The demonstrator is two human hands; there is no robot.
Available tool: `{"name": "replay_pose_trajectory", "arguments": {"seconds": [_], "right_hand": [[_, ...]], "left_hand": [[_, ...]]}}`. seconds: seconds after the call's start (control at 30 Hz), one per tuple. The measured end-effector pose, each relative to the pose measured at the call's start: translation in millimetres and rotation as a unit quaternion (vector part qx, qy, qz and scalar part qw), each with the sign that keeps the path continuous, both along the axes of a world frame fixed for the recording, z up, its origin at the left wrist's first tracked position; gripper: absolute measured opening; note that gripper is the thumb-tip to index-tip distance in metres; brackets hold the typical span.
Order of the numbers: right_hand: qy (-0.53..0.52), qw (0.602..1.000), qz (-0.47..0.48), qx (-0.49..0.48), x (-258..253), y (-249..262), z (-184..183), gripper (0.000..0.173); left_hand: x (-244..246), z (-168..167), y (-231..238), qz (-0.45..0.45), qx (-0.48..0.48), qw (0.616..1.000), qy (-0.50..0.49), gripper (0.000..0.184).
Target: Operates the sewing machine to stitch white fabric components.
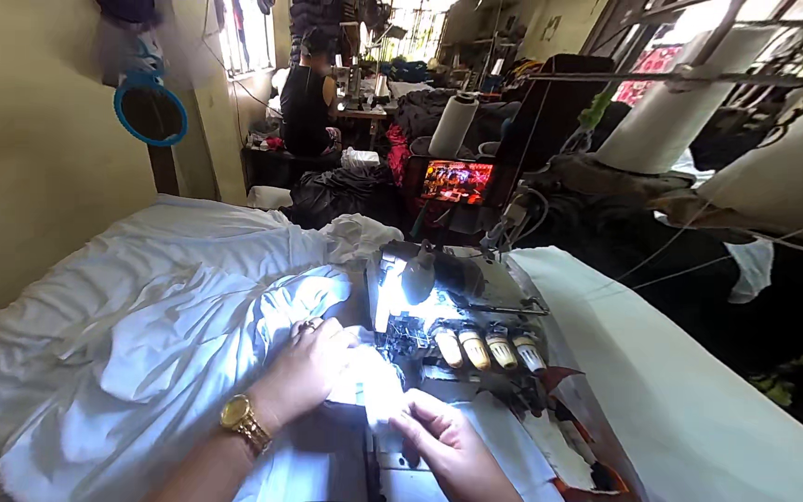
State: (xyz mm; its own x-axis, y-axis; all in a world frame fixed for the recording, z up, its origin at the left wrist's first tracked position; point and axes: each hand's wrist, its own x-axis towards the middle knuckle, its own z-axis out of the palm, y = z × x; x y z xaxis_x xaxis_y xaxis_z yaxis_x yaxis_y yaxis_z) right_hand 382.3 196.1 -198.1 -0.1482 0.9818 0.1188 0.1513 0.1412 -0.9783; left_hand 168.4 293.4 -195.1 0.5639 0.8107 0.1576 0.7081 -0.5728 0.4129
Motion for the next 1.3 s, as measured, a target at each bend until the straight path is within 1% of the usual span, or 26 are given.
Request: {"name": "replay_pose_trajectory", "arguments": {"seconds": [0.07, 0.1, 0.17, 0.2, 0.23, 0.3, 0.33, 0.37, 0.4, 0.47, 0.5, 0.57, 0.6, 0.67, 0.7, 0.73, 0.8, 0.87, 0.93, 1.0, 1.07, 1.13, 1.23, 1.3], "right_hand": [[0.075, 0.995, -0.031, 0.066, -3.9, 7.8, 5.3, 0.011], [0.085, 0.99, -0.052, 0.095, -7.5, 14.1, 6.4, 0.012], [0.053, 0.986, -0.072, 0.143, -13.9, 28.7, 4.0, 0.014], [0.017, 0.986, -0.069, 0.15, -16.3, 33.5, 3.2, 0.015], [-0.022, 0.989, -0.058, 0.138, -17.9, 35.4, 4.1, 0.016], [-0.119, 0.99, -0.018, 0.075, -18.0, 35.2, 8.1, 0.021], [-0.169, 0.984, 0.001, 0.049, -17.7, 34.8, 9.8, 0.025], [-0.204, 0.978, 0.015, 0.04, -17.5, 35.1, 11.7, 0.031], [-0.22, 0.974, 0.028, 0.037, -17.3, 36.1, 14.1, 0.036], [-0.2, 0.978, 0.057, 0.017, -16.4, 37.4, 17.1, 0.039], [-0.173, 0.982, 0.07, 0.003, -15.4, 36.4, 18.3, 0.036], [-0.133, 0.988, 0.077, 0.012, -13.5, 29.7, 21.7, 0.027], [-0.134, 0.988, 0.059, 0.04, -14.3, 23.4, 22.8, 0.025], [-0.168, 0.98, 0.006, 0.107, -15.9, 10.1, 23.6, 0.021], [-0.174, 0.977, -0.003, 0.122, -15.6, 4.3, 24.2, 0.02], [-0.164, 0.98, 0.001, 0.112, -14.7, -1.5, 25.2, 0.02], [-0.118, 0.992, 0.022, 0.051, -11.1, -8.5, 19.9, 0.02], [-0.067, 0.997, 0.025, 0.011, -10.6, -12.9, 8.3, 0.019], [-0.025, 0.999, 0.023, 0.01, -11.6, -18.3, -3.1, 0.017], [-0.003, 0.999, 0.028, 0.021, -11.6, -21.2, -14.1, 0.017], [-0.004, 0.999, 0.026, 0.026, -10.4, -19.4, -20.4, 0.018], [-0.02, 0.999, 0.027, 0.024, -9.1, -13.6, -20.7, 0.017], [-0.036, 0.998, 0.042, 0.017, -6.2, -0.7, -17.8, 0.016], [-0.036, 0.998, 0.052, 0.014, -5.0, 4.5, -15.9, 0.016]], "left_hand": [[-8.7, 11.7, -2.0, -0.051, 0.0, 0.999, 0.002, 0.031], [-12.1, 18.6, -6.4, -0.093, 0.002, 0.995, -0.028, 0.027], [-15.4, 35.8, -16.6, -0.194, -0.051, 0.974, -0.108, 0.021], [-15.7, 44.9, -21.3, -0.225, -0.07, 0.965, -0.114, 0.018], [-16.3, 52.2, -23.9, -0.229, -0.057, 0.968, -0.086, 0.017], [-19.5, 63.4, -21.2, -0.176, 0.014, 0.984, 0.026, 0.021], [-21.2, 66.5, -17.0, -0.144, 0.041, 0.986, 0.067, 0.022], [-22.4, 65.3, -11.4, -0.129, 0.083, 0.985, 0.074, 0.02], [-21.6, 64.0, -6.3, -0.132, 0.122, 0.982, 0.054, 0.018], [-12.6, 63.8, -3.6, -0.166, 0.158, 0.973, -0.023, 0.017], [-6.3, 65.1, -5.2, -0.18, 0.152, 0.97, -0.053, 0.016], [3.5, 68.7, -7.9, -0.19, 0.089, 0.973, -0.1, 0.016], [5.7, 69.4, -7.1, -0.199, 0.046, 0.971, -0.12, 0.018], [6.9, 66.9, -1.4, -0.248, -0.034, 0.957, -0.148, 0.026], [6.7, 66.5, 0.5, -0.267, -0.072, 0.952, -0.13, 0.032], [6.9, 67.4, 0.4, -0.268, -0.099, 0.954, -0.088, 0.036], [9.2, 71.0, 1.5, -0.272, -0.123, 0.954, 0.015, 0.039], [11.7, 73.7, 4.2, -0.302, -0.129, 0.943, 0.062, 0.036], [15.9, 76.6, 2.6, -0.323, -0.15, 0.931, 0.082, 0.029], [21.3, 83.5, -0.7, -0.301, -0.177, 0.925, 0.148, 0.026], [24.2, 86.1, 3.5, -0.27, -0.155, 0.927, 0.211, 0.023], [21.3, 80.4, 15.7, -0.248, -0.089, 0.934, 0.24, 0.021], [16.0, 76.3, 26.0, -0.214, -0.018, 0.944, 0.252, 0.023], [18.3, 82.4, 16.0, -0.225, -0.009, 0.943, 0.246, 0.022]]}}
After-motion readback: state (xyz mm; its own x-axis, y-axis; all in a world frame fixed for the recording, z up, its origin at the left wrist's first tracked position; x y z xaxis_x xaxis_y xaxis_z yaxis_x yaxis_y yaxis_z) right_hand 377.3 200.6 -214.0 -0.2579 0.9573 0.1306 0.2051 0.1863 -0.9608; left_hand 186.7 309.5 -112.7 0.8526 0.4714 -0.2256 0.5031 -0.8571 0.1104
